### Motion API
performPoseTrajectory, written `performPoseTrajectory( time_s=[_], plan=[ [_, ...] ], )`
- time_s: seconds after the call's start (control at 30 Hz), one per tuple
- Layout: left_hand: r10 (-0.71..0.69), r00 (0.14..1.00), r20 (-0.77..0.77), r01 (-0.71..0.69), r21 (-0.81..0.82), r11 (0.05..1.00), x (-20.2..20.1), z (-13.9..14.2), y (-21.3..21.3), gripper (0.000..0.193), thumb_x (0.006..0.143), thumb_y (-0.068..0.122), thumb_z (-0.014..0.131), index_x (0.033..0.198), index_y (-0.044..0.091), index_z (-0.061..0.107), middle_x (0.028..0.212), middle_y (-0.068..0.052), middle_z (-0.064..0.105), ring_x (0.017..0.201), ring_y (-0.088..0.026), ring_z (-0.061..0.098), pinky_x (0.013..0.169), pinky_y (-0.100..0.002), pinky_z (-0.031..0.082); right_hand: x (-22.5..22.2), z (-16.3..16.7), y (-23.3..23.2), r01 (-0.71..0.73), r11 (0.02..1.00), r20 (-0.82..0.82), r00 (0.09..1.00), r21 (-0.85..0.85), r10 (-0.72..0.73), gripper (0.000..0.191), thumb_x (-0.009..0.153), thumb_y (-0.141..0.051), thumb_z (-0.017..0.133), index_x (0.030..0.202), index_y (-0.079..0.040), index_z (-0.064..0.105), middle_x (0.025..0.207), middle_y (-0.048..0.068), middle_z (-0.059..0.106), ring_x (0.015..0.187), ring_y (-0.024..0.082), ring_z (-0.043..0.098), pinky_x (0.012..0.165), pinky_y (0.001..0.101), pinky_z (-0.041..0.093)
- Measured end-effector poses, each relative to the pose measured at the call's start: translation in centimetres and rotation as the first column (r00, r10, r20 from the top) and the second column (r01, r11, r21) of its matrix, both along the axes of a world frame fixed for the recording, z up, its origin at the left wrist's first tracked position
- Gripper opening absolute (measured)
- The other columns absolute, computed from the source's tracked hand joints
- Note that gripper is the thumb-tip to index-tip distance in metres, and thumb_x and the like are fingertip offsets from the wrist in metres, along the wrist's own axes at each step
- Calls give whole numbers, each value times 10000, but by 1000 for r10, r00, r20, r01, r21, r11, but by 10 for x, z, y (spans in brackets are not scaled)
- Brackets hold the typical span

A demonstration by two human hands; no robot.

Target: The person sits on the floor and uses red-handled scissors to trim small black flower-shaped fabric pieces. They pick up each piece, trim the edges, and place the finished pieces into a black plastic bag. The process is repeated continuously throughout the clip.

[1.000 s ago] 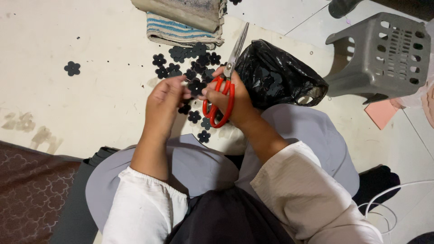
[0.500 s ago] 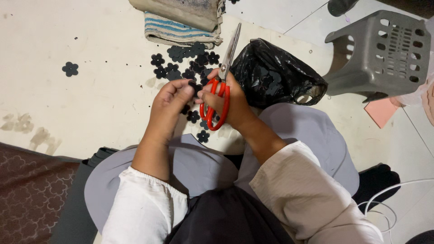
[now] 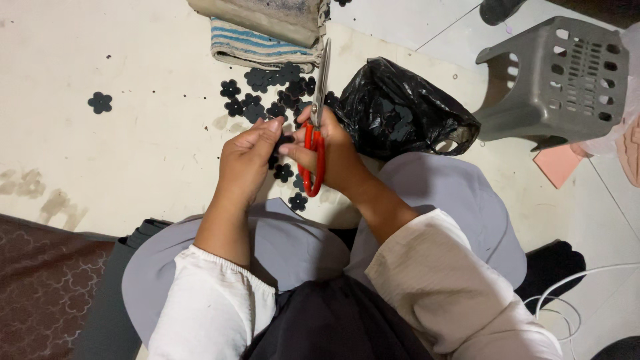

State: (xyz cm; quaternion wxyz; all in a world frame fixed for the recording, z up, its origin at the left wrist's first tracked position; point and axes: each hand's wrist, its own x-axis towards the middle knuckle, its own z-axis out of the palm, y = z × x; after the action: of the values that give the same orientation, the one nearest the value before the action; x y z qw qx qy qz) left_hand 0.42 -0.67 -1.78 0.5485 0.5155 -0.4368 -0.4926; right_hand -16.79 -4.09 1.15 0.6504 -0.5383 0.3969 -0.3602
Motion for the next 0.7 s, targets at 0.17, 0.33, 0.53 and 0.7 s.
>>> performPoseTrajectory(
  time_s=[0.17,0.33,0.53,0.7],
  plan=[
    [152,969,-195,-81,332,940,-5,-1,-6,274,1033,151,518,1261,90,658,1158,-58,725,1026,-196,683,812,-289,529,-45,19,-28,98,967,-291,942,-237,-167,455,898,-70,835,1196,-99,492,981,34,637,887,112,669,785,278,595],
    [148,983,-109,-122,218,968,4,-11,-8,465,953,-116,392,1333,47,607,1288,-79,681,1132,-139,681,946,-243,545,-121,35,-63,53,978,-617,768,-203,-170,483,857,-60,824,1231,-95,522,965,54,634,922,176,646,800,330,564],
    [93,973,210,-147,257,955,5,-18,-11,359,950,-36,525,1243,83,695,1190,-90,760,1107,-169,723,956,-266,548,-149,14,-77,1,930,-843,422,-368,-334,404,870,-39,726,1241,-79,571,944,192,700,866,358,683,768,431,523],
    [-148,790,595,-210,489,847,-9,-9,-13,372,878,136,730,1244,205,724,1188,-103,702,1069,-274,681,957,-371,530,-146,8,-86,78,861,-807,314,-503,-500,387,871,-66,726,1226,-75,571,954,204,714,897,410,686,758,482,520]
  ],
)
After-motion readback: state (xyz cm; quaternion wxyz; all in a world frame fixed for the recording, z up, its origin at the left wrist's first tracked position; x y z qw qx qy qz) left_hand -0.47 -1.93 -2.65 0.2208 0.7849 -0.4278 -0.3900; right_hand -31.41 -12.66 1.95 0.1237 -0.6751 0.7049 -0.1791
